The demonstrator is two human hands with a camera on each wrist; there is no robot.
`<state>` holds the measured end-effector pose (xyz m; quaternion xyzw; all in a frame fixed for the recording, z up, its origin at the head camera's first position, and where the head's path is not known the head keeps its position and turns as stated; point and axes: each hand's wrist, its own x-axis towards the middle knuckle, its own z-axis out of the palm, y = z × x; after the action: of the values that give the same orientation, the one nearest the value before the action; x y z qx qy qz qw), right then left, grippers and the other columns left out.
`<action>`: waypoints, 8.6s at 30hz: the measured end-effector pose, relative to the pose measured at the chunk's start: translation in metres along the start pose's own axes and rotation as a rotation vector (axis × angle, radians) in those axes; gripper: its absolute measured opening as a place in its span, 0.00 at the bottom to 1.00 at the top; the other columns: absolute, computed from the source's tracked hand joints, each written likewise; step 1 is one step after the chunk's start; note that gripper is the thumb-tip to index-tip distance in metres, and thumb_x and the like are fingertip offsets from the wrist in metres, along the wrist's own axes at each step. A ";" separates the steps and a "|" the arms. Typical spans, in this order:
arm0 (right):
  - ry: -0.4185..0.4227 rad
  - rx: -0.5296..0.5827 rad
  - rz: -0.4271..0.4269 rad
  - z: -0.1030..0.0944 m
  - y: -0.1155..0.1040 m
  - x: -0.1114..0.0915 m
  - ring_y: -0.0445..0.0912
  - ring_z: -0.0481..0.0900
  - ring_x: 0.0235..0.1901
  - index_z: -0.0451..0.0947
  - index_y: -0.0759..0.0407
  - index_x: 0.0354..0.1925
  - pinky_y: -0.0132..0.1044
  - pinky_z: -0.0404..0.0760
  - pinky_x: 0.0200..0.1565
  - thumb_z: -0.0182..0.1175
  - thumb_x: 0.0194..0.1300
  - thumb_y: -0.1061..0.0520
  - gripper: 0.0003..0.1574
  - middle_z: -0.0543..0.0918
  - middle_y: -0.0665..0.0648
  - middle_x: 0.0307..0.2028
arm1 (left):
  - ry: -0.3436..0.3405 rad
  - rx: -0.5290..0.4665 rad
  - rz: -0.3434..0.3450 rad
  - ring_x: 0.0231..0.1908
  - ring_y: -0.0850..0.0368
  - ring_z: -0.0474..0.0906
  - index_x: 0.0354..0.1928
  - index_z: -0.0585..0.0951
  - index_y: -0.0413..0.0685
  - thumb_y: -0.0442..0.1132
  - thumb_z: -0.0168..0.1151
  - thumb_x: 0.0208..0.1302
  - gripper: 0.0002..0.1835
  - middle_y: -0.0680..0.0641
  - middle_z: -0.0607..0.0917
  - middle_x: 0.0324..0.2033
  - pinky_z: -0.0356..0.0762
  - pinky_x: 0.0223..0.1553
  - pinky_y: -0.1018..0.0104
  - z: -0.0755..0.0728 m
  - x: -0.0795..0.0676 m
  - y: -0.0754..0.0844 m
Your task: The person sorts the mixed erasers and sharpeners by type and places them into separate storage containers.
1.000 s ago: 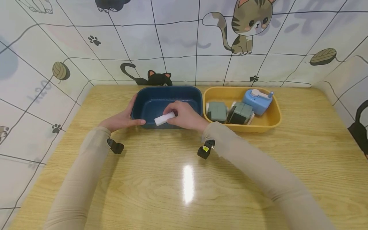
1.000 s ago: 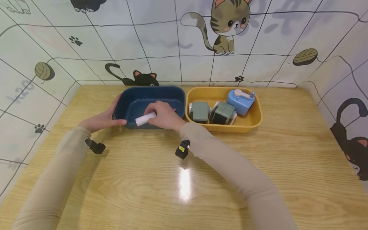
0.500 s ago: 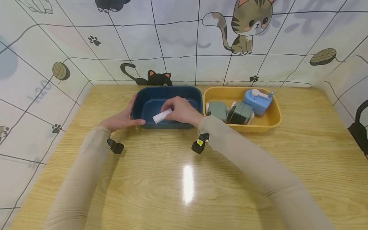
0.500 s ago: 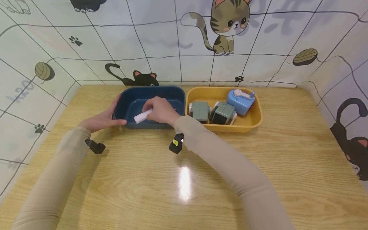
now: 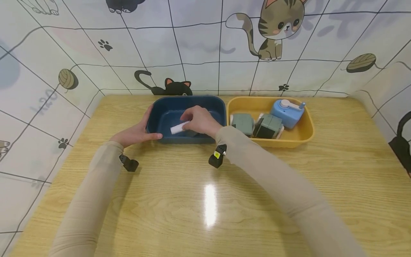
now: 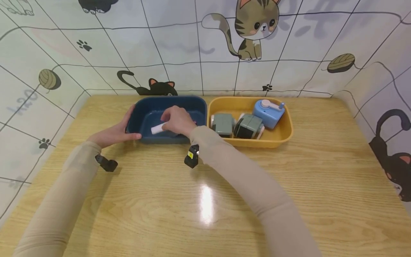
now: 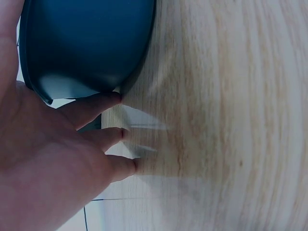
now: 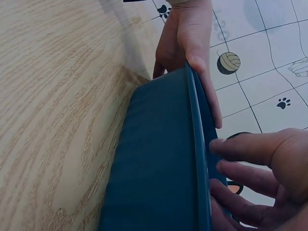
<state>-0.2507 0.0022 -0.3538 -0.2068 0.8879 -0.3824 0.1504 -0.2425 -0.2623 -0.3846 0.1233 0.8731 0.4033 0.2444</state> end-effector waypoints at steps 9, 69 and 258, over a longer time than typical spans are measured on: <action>-0.010 -0.002 -0.027 -0.004 0.003 -0.006 0.48 0.76 0.48 0.78 0.63 0.54 0.39 0.73 0.49 0.62 0.65 0.58 0.19 0.81 0.58 0.47 | 0.010 -0.001 0.006 0.72 0.45 0.30 0.71 0.22 0.74 0.53 0.66 0.61 0.61 0.50 0.27 0.73 0.41 0.67 0.39 -0.001 0.004 -0.009; -0.013 0.023 -0.225 -0.023 0.047 -0.107 0.56 0.77 0.48 0.81 0.66 0.47 0.47 0.75 0.52 0.64 0.60 0.66 0.14 0.80 0.59 0.45 | 0.013 0.001 0.028 0.72 0.43 0.29 0.72 0.22 0.70 0.53 0.66 0.61 0.61 0.49 0.26 0.73 0.41 0.66 0.37 0.001 0.001 -0.005; -0.060 -0.063 -0.278 -0.005 0.031 -0.094 0.47 0.74 0.49 0.80 0.61 0.53 0.44 0.73 0.53 0.70 0.57 0.58 0.24 0.79 0.55 0.52 | 0.026 -0.003 0.021 0.72 0.47 0.29 0.72 0.23 0.72 0.53 0.66 0.61 0.61 0.52 0.27 0.73 0.42 0.67 0.40 0.000 0.000 -0.002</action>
<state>-0.1786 0.0696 -0.3635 -0.3436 0.8573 -0.3653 0.1160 -0.2424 -0.2639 -0.3855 0.1269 0.8743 0.4088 0.2288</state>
